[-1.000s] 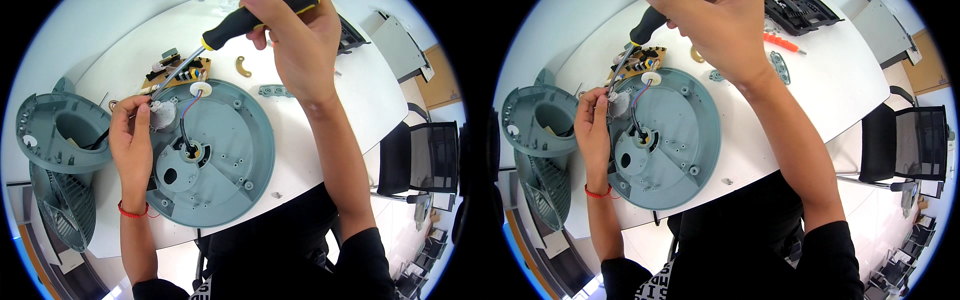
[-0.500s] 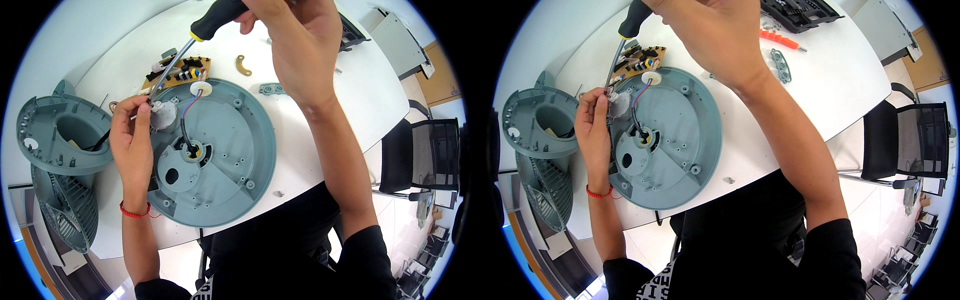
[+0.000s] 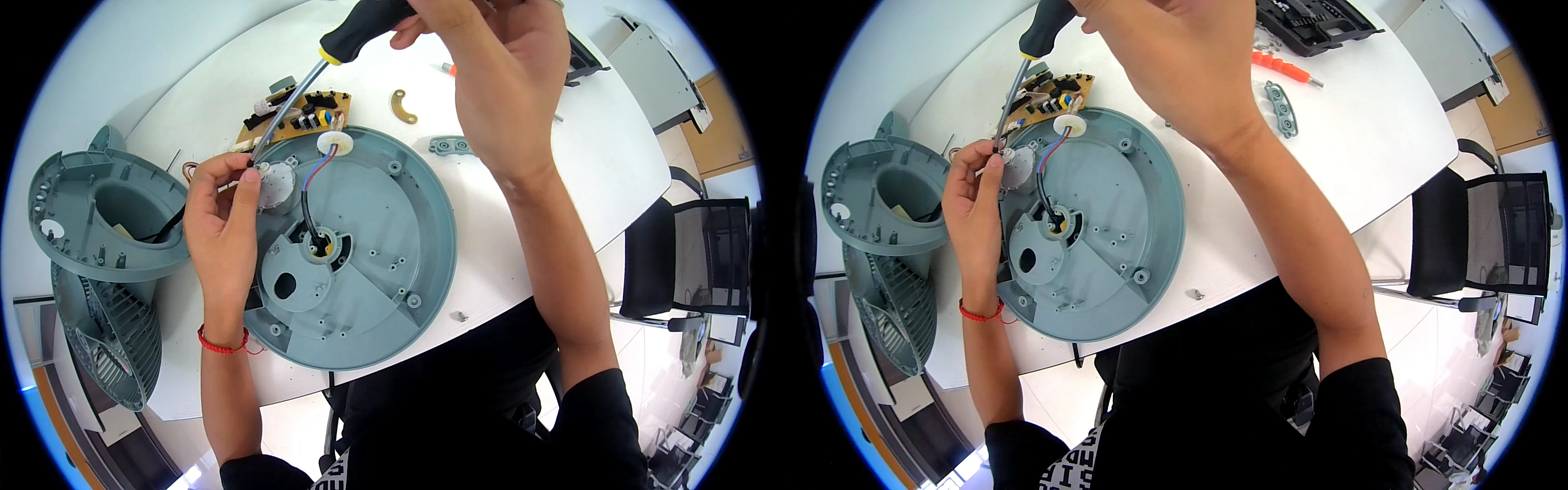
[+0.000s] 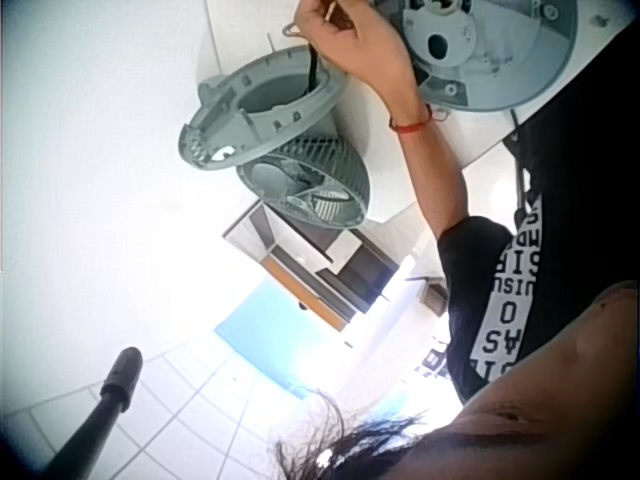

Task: The person uses a screwdriver to tighten screws on a small white component attached to a fan base. They connect wires to a circuit board and secure the component with screws. The person handles the fan base, circuit board, and small white component throughout the task.

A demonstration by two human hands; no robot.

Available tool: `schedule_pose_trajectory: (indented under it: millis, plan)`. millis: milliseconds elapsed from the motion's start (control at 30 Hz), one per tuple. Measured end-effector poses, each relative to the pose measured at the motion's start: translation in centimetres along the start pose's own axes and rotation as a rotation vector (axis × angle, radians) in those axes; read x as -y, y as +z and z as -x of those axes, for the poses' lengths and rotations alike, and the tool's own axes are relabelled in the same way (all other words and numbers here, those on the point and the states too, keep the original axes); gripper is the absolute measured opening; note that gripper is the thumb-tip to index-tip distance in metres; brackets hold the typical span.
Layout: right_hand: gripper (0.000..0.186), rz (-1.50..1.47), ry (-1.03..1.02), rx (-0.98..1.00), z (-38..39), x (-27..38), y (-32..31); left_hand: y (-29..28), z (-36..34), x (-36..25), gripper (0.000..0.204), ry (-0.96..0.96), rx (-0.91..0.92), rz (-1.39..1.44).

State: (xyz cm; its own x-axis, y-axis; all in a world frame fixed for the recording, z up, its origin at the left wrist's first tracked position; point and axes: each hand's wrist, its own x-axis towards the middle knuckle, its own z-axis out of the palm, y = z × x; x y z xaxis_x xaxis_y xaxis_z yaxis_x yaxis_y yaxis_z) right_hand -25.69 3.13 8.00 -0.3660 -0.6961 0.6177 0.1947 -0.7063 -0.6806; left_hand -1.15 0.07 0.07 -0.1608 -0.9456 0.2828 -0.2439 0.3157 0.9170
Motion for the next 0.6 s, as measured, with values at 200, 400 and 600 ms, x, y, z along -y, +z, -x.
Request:
schedule_pose_trajectory:
  millis: [200, 400, 600]
  plan:
    - [0.051, -0.041, -0.066, 0.020, -0.1, -0.4, -0.7, -0.3, -0.1, 0.4, 0.018, -0.033, 0.047, 0.010]
    - [0.050, -0.013, -0.112, 0.037, -0.5, -1.5, -1.4, 0.0, -0.1, 0.2, 0.016, 0.010, 0.014, 0.025]
    - [0.051, 0.020, -0.187, 0.097, -0.8, -2.1, -2.0, -0.3, -0.1, 0.5, 0.018, -0.010, 0.059, -0.007]
